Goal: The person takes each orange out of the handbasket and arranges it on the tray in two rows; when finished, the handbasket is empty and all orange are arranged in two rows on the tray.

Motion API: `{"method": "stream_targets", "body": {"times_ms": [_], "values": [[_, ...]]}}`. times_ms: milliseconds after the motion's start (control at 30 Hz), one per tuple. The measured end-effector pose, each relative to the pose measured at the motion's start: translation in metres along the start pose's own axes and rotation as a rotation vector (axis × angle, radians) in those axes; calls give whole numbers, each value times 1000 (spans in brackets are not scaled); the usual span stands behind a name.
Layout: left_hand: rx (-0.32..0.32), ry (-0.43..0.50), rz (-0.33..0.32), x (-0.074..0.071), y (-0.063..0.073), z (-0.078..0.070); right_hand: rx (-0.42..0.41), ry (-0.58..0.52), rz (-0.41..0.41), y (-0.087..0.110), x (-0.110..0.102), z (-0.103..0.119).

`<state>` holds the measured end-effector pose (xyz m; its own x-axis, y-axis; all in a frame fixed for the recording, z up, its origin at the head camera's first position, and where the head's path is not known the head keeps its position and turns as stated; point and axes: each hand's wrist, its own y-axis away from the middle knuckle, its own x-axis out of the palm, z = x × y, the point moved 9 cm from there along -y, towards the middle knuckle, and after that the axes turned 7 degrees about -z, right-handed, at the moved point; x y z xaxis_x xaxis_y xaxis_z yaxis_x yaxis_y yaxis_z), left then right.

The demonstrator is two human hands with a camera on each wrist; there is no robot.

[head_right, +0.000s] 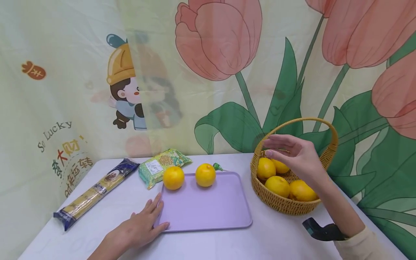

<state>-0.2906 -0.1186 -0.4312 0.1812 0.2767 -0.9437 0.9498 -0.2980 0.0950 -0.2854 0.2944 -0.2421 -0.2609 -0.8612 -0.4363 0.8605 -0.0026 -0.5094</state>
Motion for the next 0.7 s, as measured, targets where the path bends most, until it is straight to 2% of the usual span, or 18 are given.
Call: {"method": "stream_targets", "body": {"times_ms": [300, 467, 700], "values": [[-6, 11, 6, 1, -1, 1, 125, 92, 2, -21, -28, -47], [-5, 11, 3, 1, 0, 1, 182, 101, 13, -30, -26, -70], [-2, 7, 2, 1, 0, 0, 306, 99, -3, -38, -22, -108]]}}
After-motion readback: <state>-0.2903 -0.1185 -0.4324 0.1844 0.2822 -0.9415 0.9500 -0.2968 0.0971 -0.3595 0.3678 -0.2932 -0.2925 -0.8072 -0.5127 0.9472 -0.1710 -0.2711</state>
